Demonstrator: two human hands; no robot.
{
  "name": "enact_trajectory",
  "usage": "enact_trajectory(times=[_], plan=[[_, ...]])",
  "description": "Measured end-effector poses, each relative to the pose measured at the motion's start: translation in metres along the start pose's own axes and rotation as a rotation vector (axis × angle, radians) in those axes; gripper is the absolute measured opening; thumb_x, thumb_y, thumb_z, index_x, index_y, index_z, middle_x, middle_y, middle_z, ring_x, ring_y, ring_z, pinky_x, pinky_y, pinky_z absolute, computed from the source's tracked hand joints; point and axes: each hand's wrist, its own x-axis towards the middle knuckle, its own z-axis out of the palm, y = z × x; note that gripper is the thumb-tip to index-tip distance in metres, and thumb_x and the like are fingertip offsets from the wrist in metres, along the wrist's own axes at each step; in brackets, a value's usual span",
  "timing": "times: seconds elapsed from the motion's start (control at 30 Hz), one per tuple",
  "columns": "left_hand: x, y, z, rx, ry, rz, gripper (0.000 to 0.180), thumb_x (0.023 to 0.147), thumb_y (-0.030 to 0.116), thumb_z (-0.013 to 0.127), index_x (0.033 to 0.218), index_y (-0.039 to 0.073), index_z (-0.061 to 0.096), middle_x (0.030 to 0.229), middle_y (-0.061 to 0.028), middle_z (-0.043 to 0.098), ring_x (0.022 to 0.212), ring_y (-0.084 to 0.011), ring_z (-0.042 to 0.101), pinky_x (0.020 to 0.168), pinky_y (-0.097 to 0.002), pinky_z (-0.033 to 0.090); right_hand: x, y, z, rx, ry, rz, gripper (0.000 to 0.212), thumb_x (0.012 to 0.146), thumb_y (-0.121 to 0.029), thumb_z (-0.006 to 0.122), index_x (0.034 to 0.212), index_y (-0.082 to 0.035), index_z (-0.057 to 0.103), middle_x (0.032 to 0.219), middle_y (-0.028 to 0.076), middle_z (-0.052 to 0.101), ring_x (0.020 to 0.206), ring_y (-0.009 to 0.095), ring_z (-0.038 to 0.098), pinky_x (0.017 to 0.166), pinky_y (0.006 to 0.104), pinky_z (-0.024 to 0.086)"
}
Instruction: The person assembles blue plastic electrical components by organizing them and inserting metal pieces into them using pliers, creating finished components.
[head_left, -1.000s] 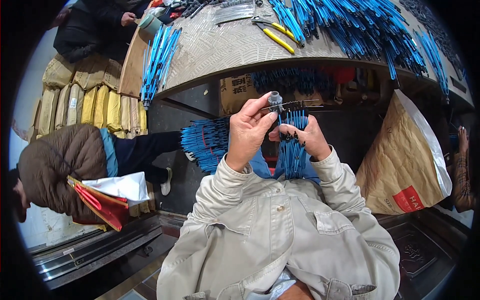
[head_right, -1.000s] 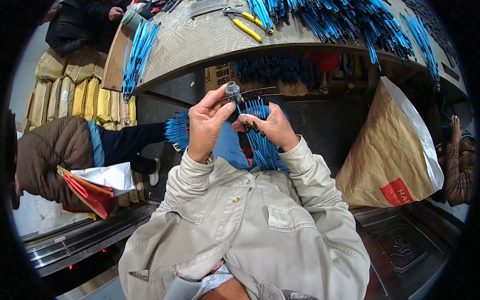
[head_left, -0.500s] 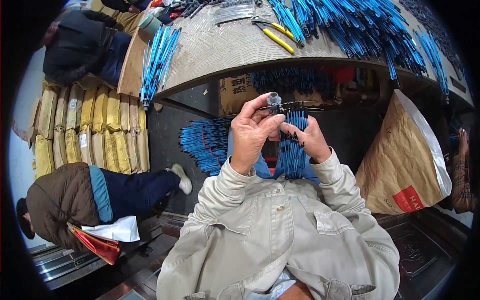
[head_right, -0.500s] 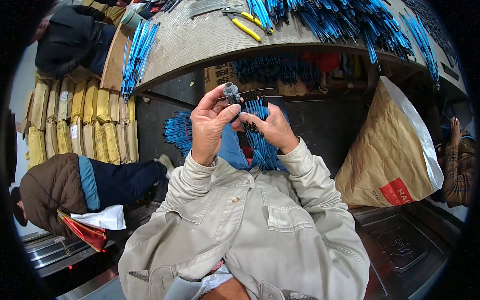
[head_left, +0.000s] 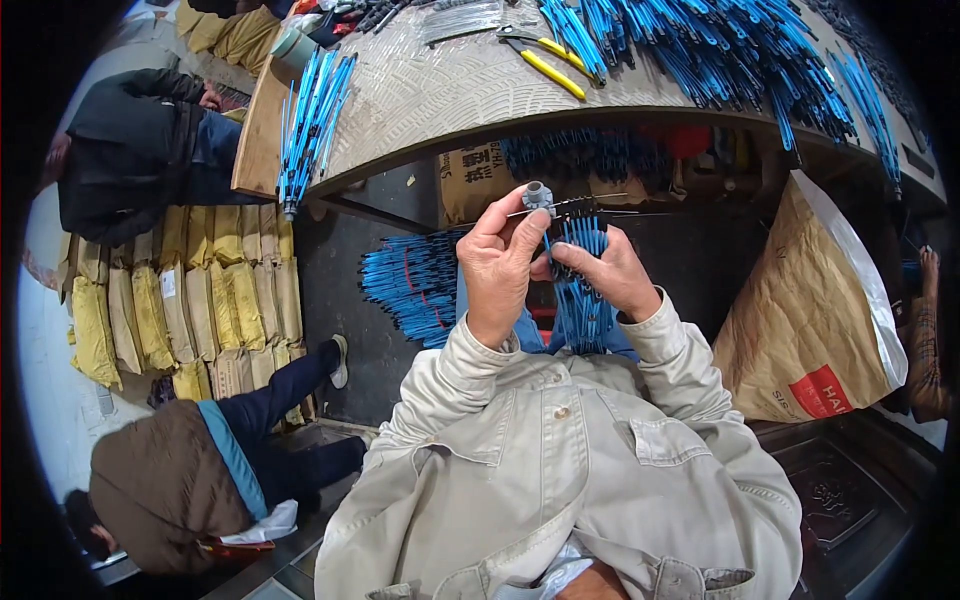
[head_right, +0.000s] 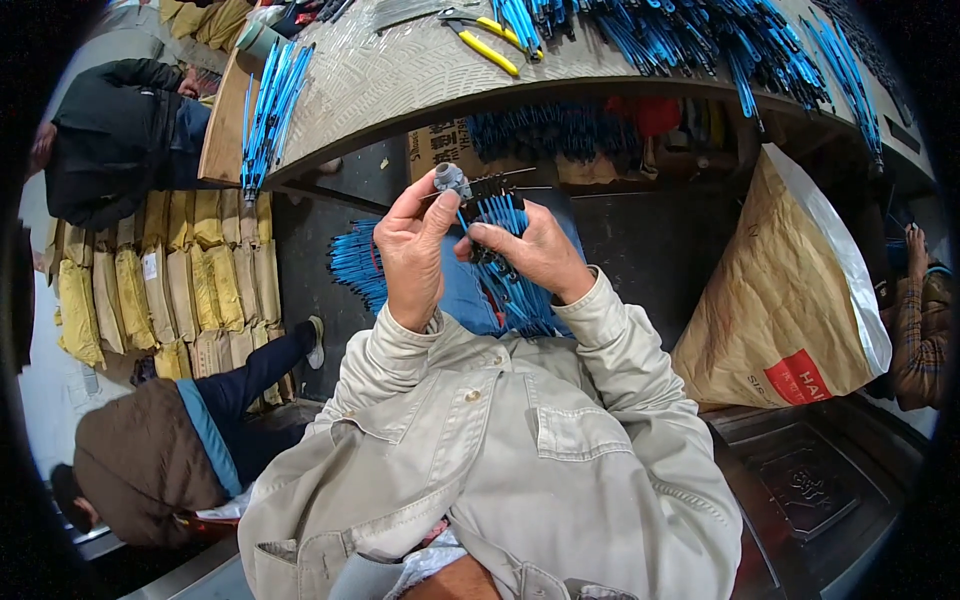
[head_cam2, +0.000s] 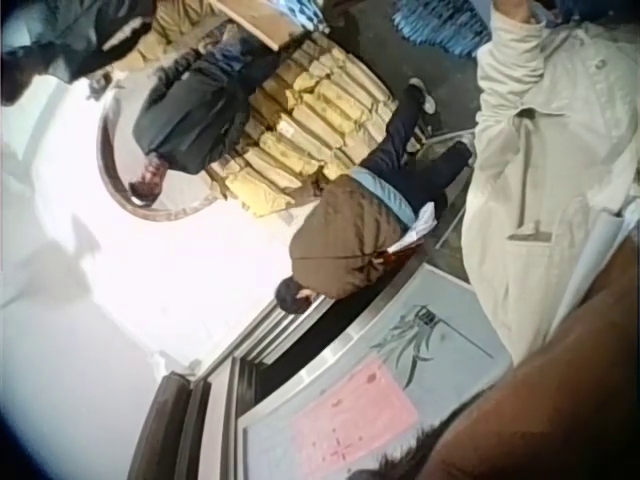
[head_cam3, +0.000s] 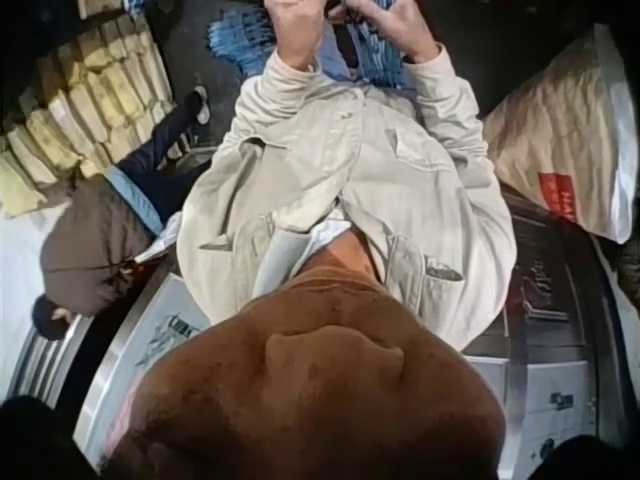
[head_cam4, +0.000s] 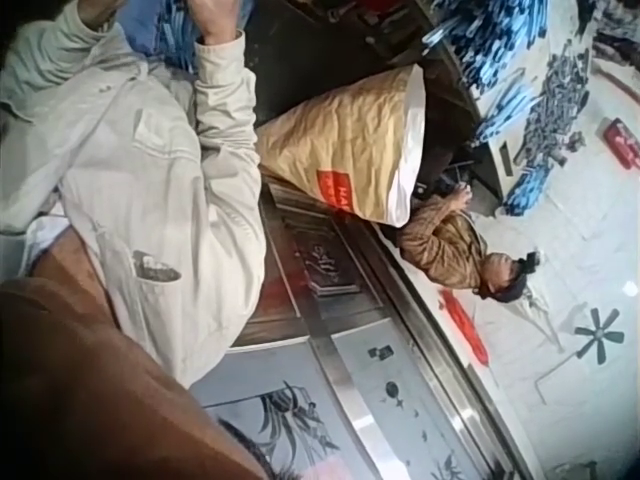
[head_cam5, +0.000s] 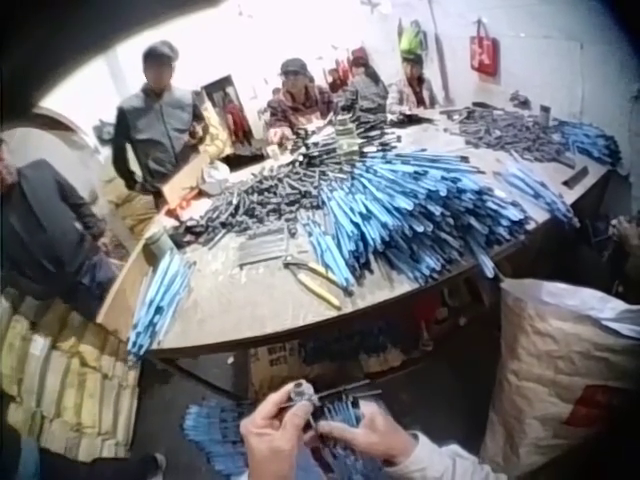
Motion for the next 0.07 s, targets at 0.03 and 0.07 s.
enact_trajectory(times=[0.03, 0.07], plan=[[0.0006, -0.0032, -0.0056, 0.001, -0.011, 0.014, 0.032, 0.085, 0.007, 0.065, 0.115, -0.001, 0.058, 0.097, -0.005, 0.064, 0.081, -0.0076, 0.059, 0.065, -0.0187, 0.048, 0.002, 0.0061, 0.0025, 0.029, -0.011, 0.006, 0.023, 0.087, -0.016, 0.06, 0.103, 0.002, 0.058, 0.083, 0.01, 0.068, 0.078, 0.015, 0.065, 0.073, 0.0284, 0.053], [0.0013, -0.0055, -0.0108, 0.002, -0.022, 0.029, 0.033, 0.085, 0.009, 0.065, 0.115, -0.001, 0.058, 0.098, -0.0049, 0.064, 0.082, -0.0077, 0.059, 0.067, -0.019, 0.048, 0.0036, 0.0116, 0.0057, 0.058, -0.022, 0.011, 0.024, 0.087, -0.016, 0.061, 0.103, 0.001, 0.058, 0.083, 0.01, 0.068, 0.078, 0.015, 0.065, 0.074, 0.0284, 0.053]])
